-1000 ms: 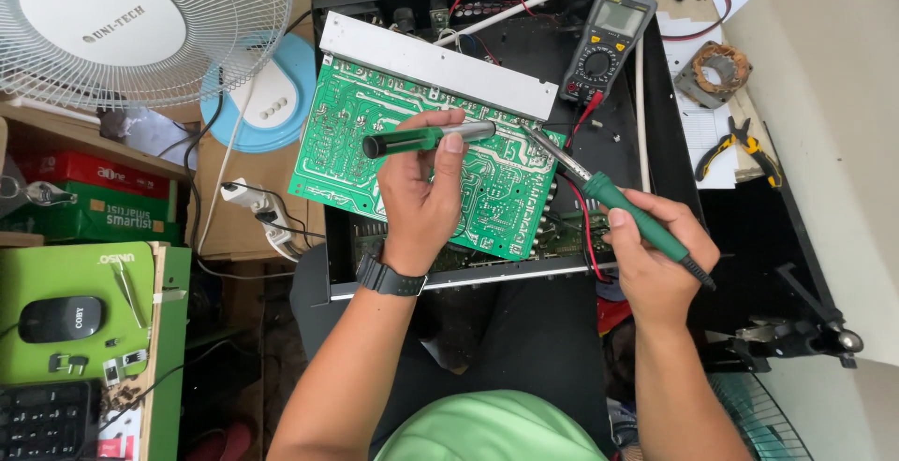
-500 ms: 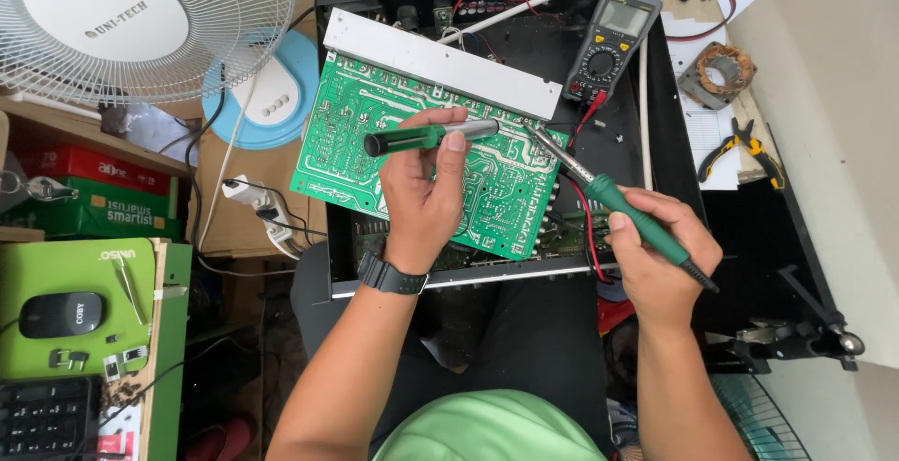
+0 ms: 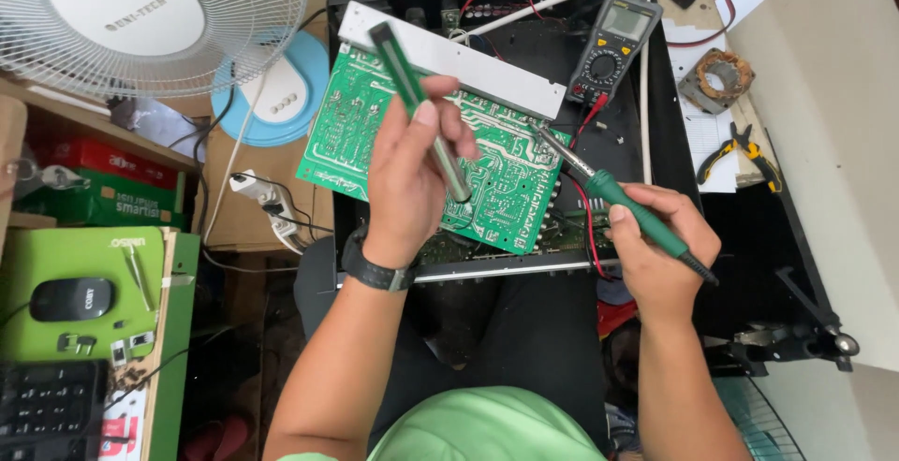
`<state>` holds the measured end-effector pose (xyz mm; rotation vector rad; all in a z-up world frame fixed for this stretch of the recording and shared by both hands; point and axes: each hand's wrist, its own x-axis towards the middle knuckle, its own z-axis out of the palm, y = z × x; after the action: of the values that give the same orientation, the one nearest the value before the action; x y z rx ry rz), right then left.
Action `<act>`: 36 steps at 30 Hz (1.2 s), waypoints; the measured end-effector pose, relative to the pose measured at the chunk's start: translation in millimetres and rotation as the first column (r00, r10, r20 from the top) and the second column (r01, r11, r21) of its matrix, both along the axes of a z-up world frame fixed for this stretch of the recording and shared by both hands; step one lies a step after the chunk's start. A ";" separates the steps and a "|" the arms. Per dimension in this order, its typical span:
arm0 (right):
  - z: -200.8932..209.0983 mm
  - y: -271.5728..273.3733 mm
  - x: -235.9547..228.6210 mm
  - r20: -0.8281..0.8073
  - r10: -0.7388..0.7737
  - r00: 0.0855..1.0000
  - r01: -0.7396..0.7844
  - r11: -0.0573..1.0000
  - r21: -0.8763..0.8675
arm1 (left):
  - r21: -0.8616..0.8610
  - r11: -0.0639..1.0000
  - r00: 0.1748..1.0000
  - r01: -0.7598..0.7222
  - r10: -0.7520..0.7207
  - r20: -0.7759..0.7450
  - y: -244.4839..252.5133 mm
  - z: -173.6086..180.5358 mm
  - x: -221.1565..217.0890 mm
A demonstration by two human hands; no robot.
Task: A person uses a soldering iron and a desoldering pump to rework or repair components on a printed circuit board.
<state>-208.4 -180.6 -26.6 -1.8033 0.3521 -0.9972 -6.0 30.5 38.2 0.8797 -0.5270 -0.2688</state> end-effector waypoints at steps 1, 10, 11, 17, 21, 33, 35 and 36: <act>-0.8 -2.0 0.0 0.005 0.005 1.000 -0.005 1.000 -0.002 | -0.002 1.000 1.000 -0.005 0.005 0.005 -0.4 -3.0 4.4; -6.7 -3.9 0.0 0.031 0.030 0.999 -0.029 0.999 -0.025 | -0.003 0.970 0.962 0.242 -0.241 -0.130 4.3 16.4 1.3; -7.2 -3.4 0.0 0.030 0.024 0.999 -0.023 0.999 -0.034 | 0.059 0.966 0.963 0.251 -0.243 -0.120 4.0 15.9 0.9; 5.3 11.6 -2.4 -0.043 -0.032 0.999 0.027 0.994 -0.105 | 0.238 0.946 0.974 0.219 -0.199 -0.109 13.6 55.2 -12.8; 2.4 13.3 -1.9 -0.051 -0.055 0.997 0.051 0.996 -0.072 | 0.181 0.957 0.971 0.229 -0.210 -0.117 12.8 56.1 -17.8; 2.5 10.8 -3.3 -0.047 -0.048 0.998 0.041 0.988 -0.149 | -0.157 0.974 0.957 0.164 -0.196 -0.214 -5.0 20.0 -9.3; 2.8 9.5 -2.8 -0.047 -0.051 0.998 0.043 0.986 -0.160 | -0.159 0.979 0.983 0.128 -0.146 -0.109 -7.2 11.3 -2.1; 3.0 8.4 -2.6 -0.040 -0.039 0.998 0.031 0.985 -0.172 | -0.167 0.983 0.997 0.079 -0.080 0.003 -8.8 6.8 1.5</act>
<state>-211.0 -172.2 -23.6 -1.9821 0.3345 -1.0403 -4.5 21.7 45.0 0.6964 -0.5737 -0.2947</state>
